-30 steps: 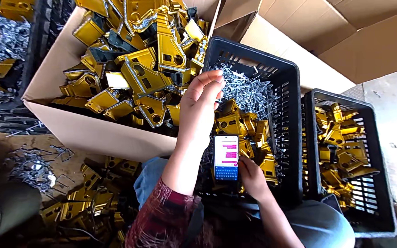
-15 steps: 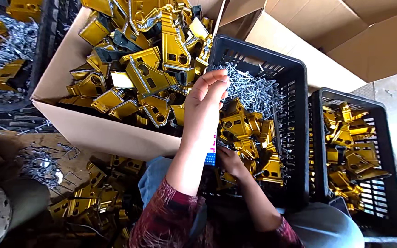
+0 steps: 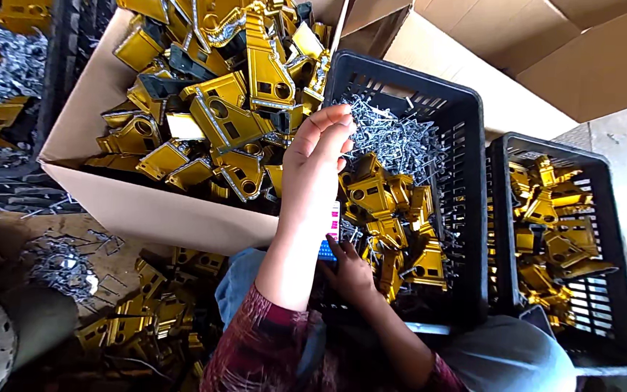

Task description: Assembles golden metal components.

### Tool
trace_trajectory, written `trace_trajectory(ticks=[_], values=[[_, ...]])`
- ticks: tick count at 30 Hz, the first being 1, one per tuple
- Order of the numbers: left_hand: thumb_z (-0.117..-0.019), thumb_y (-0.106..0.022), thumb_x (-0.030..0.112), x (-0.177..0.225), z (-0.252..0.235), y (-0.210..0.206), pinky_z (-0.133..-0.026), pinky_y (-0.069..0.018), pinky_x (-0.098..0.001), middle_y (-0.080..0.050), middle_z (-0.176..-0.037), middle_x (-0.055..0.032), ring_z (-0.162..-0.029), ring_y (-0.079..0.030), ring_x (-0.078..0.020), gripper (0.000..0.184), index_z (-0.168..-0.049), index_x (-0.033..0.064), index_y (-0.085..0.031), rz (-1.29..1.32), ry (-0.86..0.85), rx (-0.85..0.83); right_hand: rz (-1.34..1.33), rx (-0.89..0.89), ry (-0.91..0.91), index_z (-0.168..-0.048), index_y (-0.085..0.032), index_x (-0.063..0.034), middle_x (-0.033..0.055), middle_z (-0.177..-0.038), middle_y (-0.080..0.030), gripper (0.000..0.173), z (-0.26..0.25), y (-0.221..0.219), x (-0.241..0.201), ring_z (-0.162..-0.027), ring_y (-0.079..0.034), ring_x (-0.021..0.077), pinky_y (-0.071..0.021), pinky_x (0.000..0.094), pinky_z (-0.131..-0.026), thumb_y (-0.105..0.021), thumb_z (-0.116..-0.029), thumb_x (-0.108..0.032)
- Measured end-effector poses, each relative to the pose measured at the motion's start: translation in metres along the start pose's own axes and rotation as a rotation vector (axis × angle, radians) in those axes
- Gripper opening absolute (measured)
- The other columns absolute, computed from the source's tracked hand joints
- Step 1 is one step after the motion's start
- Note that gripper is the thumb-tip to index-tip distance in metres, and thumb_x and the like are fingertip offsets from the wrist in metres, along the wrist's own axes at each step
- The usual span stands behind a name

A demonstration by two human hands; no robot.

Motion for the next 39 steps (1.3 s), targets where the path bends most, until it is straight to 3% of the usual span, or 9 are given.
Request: trace_trajectory(ticks=[3, 8, 14, 20, 23, 26, 30, 34, 39], values=[[-0.1055, -0.053, 0.017, -0.001, 0.0, 0.001, -0.074, -0.0533, -0.0222, -0.066, -0.095, 0.0013, -0.085, -0.063, -0.0074, 0.016, -0.113, 0.0138, -0.066, 0.014, 0.006, 0.01, -0.021, -0.022, 0.008, -0.159, -0.041, -0.0315, 0.021, -0.146, -0.052, 0.064, 0.003, 0.001, -0.001, -0.107, -0.069, 0.035, -0.0571, 0.0517, -0.086, -0.058, -0.0996, -0.05], [-0.1056, -0.052, 0.017, -0.001, -0.001, 0.0, -0.072, -0.0529, -0.0212, -0.065, -0.096, 0.0013, -0.083, -0.063, -0.007, 0.016, -0.114, 0.0131, -0.066, 0.025, 0.005, 0.017, -0.028, -0.042, -0.063, -0.165, -0.015, -0.0071, 0.02, -0.147, -0.054, 0.092, 0.002, 0.0, 0.005, -0.116, -0.067, 0.0353, -0.0545, 0.0516, -0.096, -0.059, -0.0977, -0.051], [-0.1053, -0.053, 0.016, -0.001, 0.0, -0.001, -0.073, -0.0527, -0.021, -0.065, -0.096, 0.0015, -0.084, -0.063, -0.0067, 0.016, -0.114, 0.0133, -0.066, 0.011, 0.0, 0.012, 0.003, -0.023, 0.033, -0.155, -0.048, -0.0336, 0.0225, -0.144, -0.053, 0.061, 0.003, -0.007, 0.0, -0.103, -0.069, 0.0362, -0.0575, 0.0522, -0.083, -0.061, -0.0973, -0.049], [-0.1053, -0.052, 0.016, 0.0, 0.0, 0.0, -0.073, -0.0533, -0.0221, -0.065, -0.097, 0.0014, -0.085, -0.063, -0.0073, 0.016, -0.113, 0.0135, -0.065, 0.011, 0.002, 0.024, -0.019, -0.032, 0.025, -0.16, -0.038, -0.0273, 0.0207, -0.143, -0.056, 0.072, 0.004, -0.001, 0.0, -0.11, -0.068, 0.0366, -0.0565, 0.0547, -0.087, -0.063, -0.0958, -0.048], [-0.1053, -0.052, 0.016, -0.001, 0.001, 0.0, -0.073, -0.0534, -0.023, -0.065, -0.097, 0.0007, -0.085, -0.063, -0.008, 0.015, -0.112, 0.0131, -0.065, 0.016, 0.003, 0.019, 0.011, -0.07, -0.056, -0.164, -0.025, -0.0216, 0.0229, -0.124, -0.068, 0.081, -0.009, 0.02, -0.002, -0.108, -0.068, 0.0436, -0.0532, 0.0635, -0.089, -0.063, -0.0981, -0.049], [-0.1058, -0.051, 0.017, -0.001, 0.0, -0.002, -0.075, -0.0532, -0.0233, -0.063, -0.096, 0.0012, -0.086, -0.062, -0.0078, 0.017, -0.115, 0.013, -0.065, -0.009, 0.002, -0.006, 0.095, -0.016, -0.069, -0.165, -0.018, -0.021, 0.024, -0.101, -0.072, 0.088, -0.032, 0.042, -0.006, -0.094, -0.07, 0.0478, -0.0538, 0.0675, -0.077, -0.063, -0.0974, -0.054], [-0.1057, -0.053, 0.016, -0.004, -0.004, -0.002, -0.077, -0.0536, -0.0264, -0.064, -0.097, -0.0026, -0.087, -0.062, -0.0106, 0.019, -0.116, 0.0077, -0.066, -0.053, -0.024, -0.008, 0.185, -0.02, -0.104, -0.164, -0.024, -0.0182, 0.0292, -0.112, -0.07, 0.088, -0.053, 0.051, -0.011, -0.101, -0.068, 0.0519, -0.052, 0.0712, -0.079, -0.057, -0.0962, -0.063], [-0.1044, -0.056, 0.017, -0.008, -0.01, -0.003, -0.079, -0.0529, -0.0281, -0.064, -0.096, -0.0047, -0.09, -0.062, -0.0129, 0.017, -0.11, 0.0066, -0.068, -0.068, -0.043, -0.015, 0.259, -0.004, -0.098, -0.163, -0.03, -0.0221, 0.0248, -0.111, -0.071, 0.082, -0.042, 0.044, -0.008, -0.098, -0.069, 0.0483, -0.0535, 0.0677, -0.075, -0.052, -0.0973, -0.065], [-0.1052, -0.054, 0.016, -0.007, -0.011, -0.002, -0.075, -0.052, -0.0242, -0.064, -0.097, -0.0037, -0.086, -0.061, -0.011, 0.018, -0.115, 0.008, -0.067, -0.076, -0.031, -0.014, 0.083, 0.034, 0.086, -0.146, -0.059, -0.0222, 0.02, -0.098, -0.074, 0.054, 0.02, 0.041, 0.004, -0.088, -0.071, 0.0445, -0.0529, 0.0698, -0.072, -0.061, -0.0997, -0.05]])
Point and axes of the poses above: each hand's wrist, its own z-axis away from the middle knuckle, its own y-axis out of the back of the hand, x = y × z, the point moved 9 cm from there along -z, towards the middle knuckle
